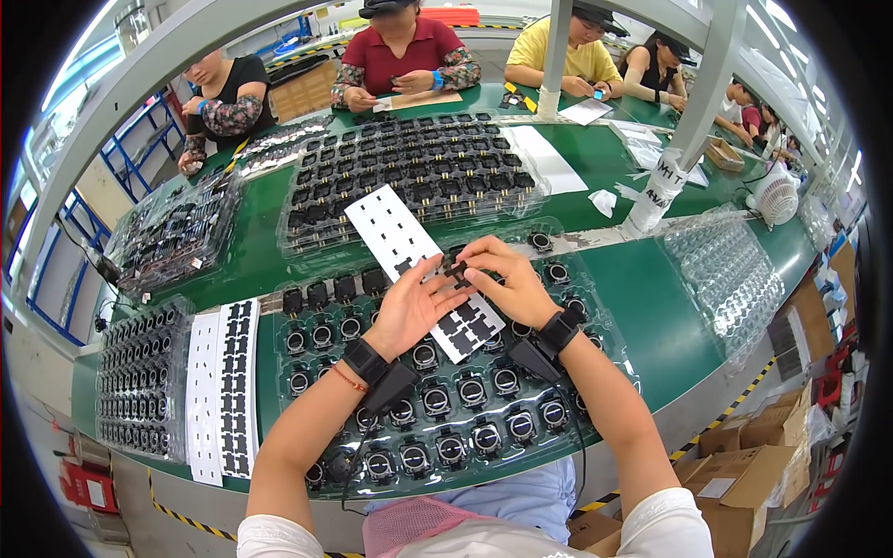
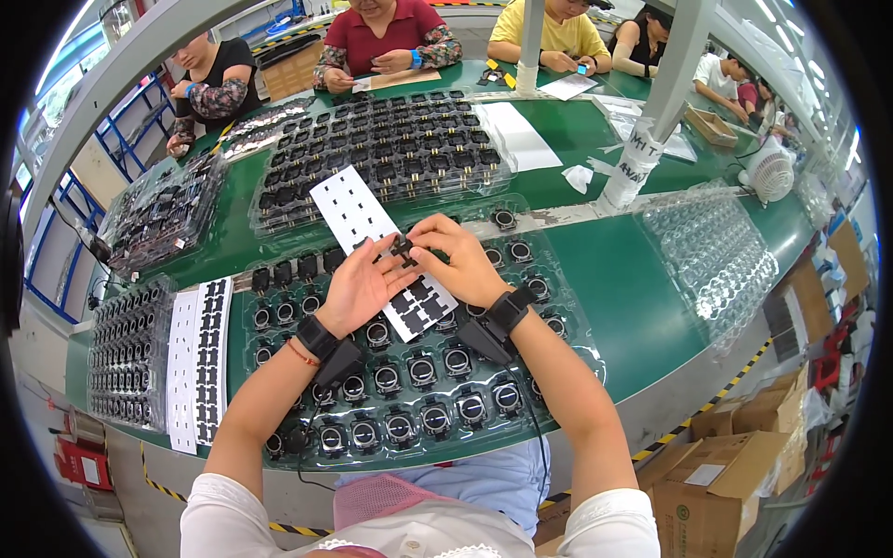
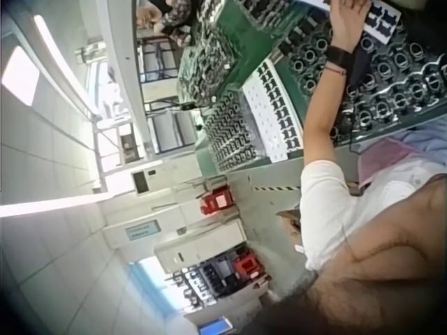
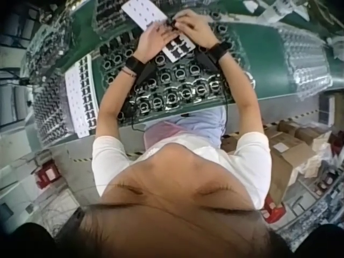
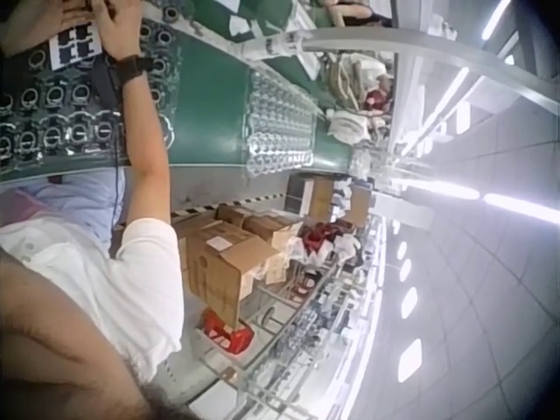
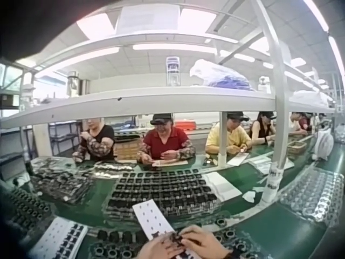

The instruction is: Assembling small electronic components onto a board or within a tray system.

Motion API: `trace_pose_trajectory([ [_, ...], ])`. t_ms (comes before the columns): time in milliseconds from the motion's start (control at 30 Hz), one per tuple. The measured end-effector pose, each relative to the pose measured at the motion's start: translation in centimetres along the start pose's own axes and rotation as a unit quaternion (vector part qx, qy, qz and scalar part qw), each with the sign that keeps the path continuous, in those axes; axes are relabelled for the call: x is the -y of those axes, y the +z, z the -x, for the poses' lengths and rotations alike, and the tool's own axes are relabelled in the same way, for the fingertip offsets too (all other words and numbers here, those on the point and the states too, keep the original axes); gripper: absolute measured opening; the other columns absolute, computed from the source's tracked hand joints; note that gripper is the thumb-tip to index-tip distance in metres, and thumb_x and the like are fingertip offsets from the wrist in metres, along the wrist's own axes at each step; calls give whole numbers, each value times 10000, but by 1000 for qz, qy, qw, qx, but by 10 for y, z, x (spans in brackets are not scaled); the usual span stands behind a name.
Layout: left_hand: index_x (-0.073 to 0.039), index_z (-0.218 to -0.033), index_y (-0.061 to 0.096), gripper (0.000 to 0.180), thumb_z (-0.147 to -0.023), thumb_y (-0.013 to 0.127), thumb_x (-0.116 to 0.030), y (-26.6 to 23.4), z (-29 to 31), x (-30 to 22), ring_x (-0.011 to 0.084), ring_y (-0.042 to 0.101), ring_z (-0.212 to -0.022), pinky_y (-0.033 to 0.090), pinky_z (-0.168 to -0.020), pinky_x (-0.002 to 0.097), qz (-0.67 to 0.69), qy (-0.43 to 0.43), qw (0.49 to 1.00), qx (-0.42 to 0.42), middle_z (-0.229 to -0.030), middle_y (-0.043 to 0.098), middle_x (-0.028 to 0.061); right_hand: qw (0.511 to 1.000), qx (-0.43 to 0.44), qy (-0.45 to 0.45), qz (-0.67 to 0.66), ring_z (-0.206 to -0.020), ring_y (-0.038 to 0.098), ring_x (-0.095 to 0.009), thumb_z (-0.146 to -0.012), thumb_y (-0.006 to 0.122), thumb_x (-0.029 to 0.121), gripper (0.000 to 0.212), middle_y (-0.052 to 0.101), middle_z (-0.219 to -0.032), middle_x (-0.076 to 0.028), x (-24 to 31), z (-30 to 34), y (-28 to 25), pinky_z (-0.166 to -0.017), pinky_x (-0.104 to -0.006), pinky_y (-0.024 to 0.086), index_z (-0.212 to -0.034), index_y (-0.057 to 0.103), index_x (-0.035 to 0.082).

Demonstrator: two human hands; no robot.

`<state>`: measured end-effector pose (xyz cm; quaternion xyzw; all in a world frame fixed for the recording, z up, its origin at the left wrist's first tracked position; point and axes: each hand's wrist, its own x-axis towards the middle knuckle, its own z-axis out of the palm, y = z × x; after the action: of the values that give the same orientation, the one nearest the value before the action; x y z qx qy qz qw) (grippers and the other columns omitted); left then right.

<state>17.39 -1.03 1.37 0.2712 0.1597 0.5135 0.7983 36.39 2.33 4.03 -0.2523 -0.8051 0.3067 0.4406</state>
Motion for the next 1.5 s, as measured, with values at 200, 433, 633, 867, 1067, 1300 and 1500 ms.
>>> trace_pose_trajectory([
  [200, 44, -1229, 405, 359, -944, 383, -172, 1, -1, 1, 306, 522, -1075, 428, -944, 352, -91, 11, 996, -9, -1163, 500, 181, 990, -97, 70, -79, -704, 573, -106, -901, 495, 101, 142, 577, -743, -25, -2, 2, 5, -668, -229, 450, -894, 564, -22],
  [433, 47, -1267, 385, 378, -906, 443, -49, 9, 2, 0, 290, 524, -1093, 446, -949, 308, -125, 9, 992, -29, -1181, 507, 165, 981, -173, 85, -31, -777, 573, -98, -832, 589, 27, 172, 590, -858, -40, -5, 1, 8, -737, -234, 464, -994, 545, -10],
  [633, 42, -1263, 405, 362, -909, 428, -30, 11, 1, 2, 262, 518, -1098, 423, -981, 343, -132, 27, 990, -38, -1183, 503, 154, 985, -165, 40, -40, -825, 576, -103, -785, 640, 29, 228, 601, -916, -46, -7, 1, 5, -753, -230, 458, -1007, 600, -6],
  [867, 53, -1268, 389, 368, -911, 426, -26, 8, 1, 1, 235, 515, -1103, 418, -989, 356, -128, 33, 991, -35, -1199, 497, 152, 979, -181, 92, -10, -788, 584, -90, -777, 658, 53, 196, 621, -864, -37, 3, 1, 8, -729, -221, 460, -965, 620, 15],
  [1067, 29, -1282, 388, 367, -921, 414, -30, 9, 1, 4, 185, 490, -1105, 416, -991, 344, -161, 58, 984, -43, -1202, 478, 119, 989, -122, 82, -36, -782, 577, -98, -782, 647, 46, 108, 608, -856, -38, 1, 1, 8, -708, -229, 457, -871, 595, 15],
  [1300, 26, -1286, 386, 369, -925, 417, -46, 1, 0, 4, 173, 493, -1098, 413, -987, 327, -170, 79, 981, -46, -1211, 480, 110, 996, -88, -2, 27, -762, 509, -105, -778, 645, 76, 116, 572, -896, -34, 1, 0, 9, -647, -222, 408, -867, 577, 49],
  [1500, 25, -1295, 377, 374, -933, 405, -65, 2, 0, 4, 172, 501, -1082, 408, -989, 333, -172, 81, 981, -40, -1198, 494, 114, 995, -82, 57, 20, -647, 484, -89, -767, 646, 77, 103, 581, -760, -9, 5, 2, 11, -573, -222, 370, -843, 586, 44],
])
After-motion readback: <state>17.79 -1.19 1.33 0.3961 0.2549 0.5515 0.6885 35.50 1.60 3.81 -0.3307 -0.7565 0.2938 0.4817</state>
